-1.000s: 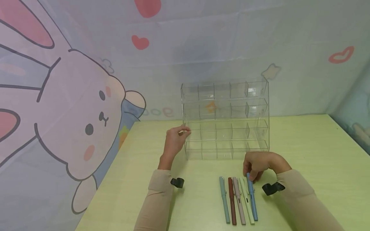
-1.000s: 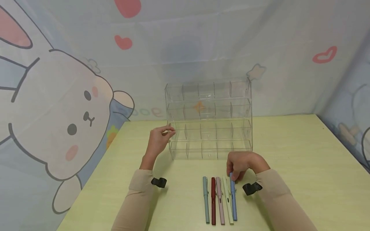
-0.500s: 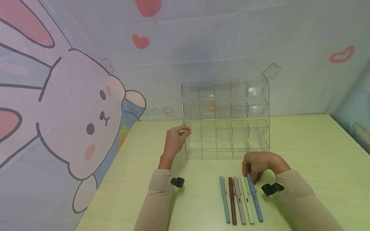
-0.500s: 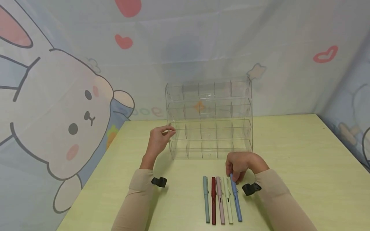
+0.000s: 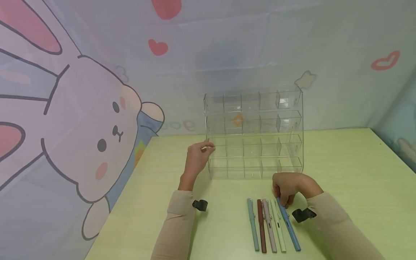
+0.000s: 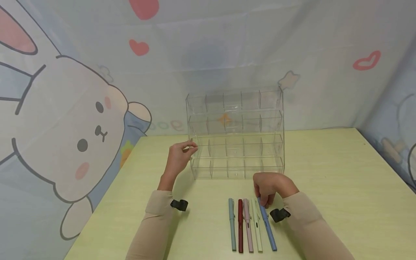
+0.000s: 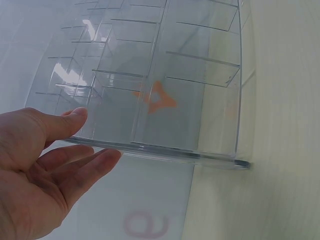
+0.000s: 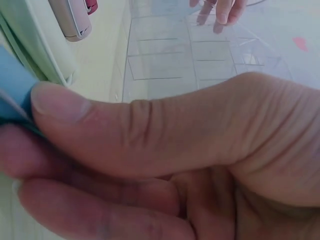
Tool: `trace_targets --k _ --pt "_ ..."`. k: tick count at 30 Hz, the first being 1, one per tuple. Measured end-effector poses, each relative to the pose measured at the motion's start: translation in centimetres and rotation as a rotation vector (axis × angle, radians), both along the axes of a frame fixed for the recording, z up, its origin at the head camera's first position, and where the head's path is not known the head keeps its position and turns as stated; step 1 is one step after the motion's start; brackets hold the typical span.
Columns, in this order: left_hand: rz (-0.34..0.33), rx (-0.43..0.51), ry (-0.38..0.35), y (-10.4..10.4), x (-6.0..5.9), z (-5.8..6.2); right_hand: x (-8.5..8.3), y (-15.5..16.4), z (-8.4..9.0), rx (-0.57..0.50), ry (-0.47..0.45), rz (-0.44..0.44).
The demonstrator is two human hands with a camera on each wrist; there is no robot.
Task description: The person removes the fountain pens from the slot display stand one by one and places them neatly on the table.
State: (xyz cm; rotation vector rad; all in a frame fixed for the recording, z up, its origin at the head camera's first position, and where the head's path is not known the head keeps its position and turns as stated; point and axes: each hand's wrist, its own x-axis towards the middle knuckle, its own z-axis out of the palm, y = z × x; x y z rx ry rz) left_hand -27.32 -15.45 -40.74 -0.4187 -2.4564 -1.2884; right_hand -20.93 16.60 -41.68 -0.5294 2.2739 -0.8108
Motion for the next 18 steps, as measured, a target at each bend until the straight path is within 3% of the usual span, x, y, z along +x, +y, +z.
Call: trace_targets --k 18 --pt "0.001 0.000 0.000 -0.03 -0.19 -0.23 0.30 -0.01 0.23 0.134 0.071 0.055"
